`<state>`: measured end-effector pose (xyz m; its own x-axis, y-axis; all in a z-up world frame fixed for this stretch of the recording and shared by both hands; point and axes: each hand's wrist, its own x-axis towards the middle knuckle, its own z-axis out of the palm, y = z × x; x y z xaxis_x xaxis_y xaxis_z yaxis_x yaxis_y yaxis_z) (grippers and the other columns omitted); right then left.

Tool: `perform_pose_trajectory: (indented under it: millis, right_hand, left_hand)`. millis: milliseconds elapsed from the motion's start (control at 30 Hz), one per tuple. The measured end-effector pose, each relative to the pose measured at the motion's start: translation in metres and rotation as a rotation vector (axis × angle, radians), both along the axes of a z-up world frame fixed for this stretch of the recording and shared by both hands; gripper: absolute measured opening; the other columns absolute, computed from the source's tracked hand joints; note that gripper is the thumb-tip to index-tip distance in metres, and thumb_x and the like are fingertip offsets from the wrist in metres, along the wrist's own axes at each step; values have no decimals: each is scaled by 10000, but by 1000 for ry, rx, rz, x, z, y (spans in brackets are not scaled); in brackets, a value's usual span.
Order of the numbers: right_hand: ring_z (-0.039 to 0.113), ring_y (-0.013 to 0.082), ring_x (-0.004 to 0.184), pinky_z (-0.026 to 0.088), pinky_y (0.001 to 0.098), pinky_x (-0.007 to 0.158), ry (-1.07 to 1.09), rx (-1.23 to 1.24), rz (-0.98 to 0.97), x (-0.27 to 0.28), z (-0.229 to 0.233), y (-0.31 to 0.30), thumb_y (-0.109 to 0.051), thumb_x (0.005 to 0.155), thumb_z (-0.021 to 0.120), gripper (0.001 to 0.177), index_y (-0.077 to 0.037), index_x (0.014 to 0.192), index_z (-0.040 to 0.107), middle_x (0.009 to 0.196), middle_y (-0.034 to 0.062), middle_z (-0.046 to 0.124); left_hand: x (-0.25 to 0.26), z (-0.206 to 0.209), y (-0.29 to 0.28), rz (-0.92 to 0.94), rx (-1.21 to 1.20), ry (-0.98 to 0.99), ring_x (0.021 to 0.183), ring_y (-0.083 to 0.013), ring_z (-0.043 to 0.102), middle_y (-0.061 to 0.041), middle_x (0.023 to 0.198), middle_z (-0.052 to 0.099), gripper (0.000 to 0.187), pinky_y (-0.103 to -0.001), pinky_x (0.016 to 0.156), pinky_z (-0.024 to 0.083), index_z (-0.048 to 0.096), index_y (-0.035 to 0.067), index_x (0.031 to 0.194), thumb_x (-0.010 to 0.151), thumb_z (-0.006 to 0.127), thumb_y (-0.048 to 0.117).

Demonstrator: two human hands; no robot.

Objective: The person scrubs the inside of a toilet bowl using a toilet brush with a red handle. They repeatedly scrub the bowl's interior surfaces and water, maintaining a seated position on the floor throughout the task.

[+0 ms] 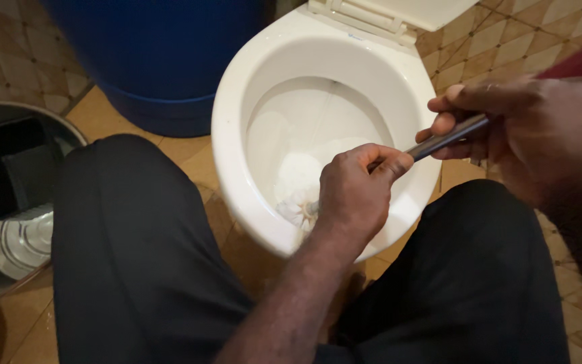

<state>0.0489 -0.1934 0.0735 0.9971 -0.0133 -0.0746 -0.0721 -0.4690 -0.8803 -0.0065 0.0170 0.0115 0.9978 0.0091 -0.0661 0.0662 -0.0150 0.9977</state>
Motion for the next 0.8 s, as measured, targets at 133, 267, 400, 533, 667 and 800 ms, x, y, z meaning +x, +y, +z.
perform_pose_trajectory:
  millis: [133,267,400,533,667,800]
  right_hand:
    - [739,316,941,623,429,796,-12,73,379,-1,38,19,-367,1147,315,541,91,1269,575,1065,227,715]
    - [706,300,1103,628,443,927,-120,-33,357,-12,39,23,-342,1116,313,520,40,1425,481,1157,236,672]
    - [729,373,1049,630,486,864,-12,-36,75,-15,-2,14,-324,1086,377,487,60,1348,524,1157,262,687]
    - [757,354,971,661,447,833,-50,-82,119,-11,15,0,-383,1160,326,556,71,1401,537,1042,276,703]
    - [728,300,986,656,427,840,-146,-106,325,-2,48,29,-318,1108,348,525,62,1455,451,1045,213,674]
    - [765,308,913,663,426,854,-86,-203,15,-14,29,54,-321,1118,426,491,55,1414,534,975,231,705]
  left_hand:
    - [-8,3,-14,-48,-20,-18,712,-152,727,-54,797,782,287,-329,658,576,796,92,985,910,714,357]
    - [-10,0,-14,-7,-54,-100,739,-150,735,-50,810,785,282,-321,696,577,794,99,997,934,694,355]
    - [2,-10,5,-36,0,-10,704,-167,730,-60,773,783,295,-336,655,572,799,87,976,889,728,360]
    - [-4,-7,-11,-42,-11,-91,694,-150,726,-40,765,774,307,-325,643,569,798,83,966,910,717,374]
    - [-8,2,-19,-67,2,-5,624,-171,674,-70,684,725,304,-340,600,545,797,96,985,923,705,379]
    - [2,-2,1,-41,-28,-42,652,-101,659,-5,783,749,294,-309,595,552,801,111,1007,925,689,371]
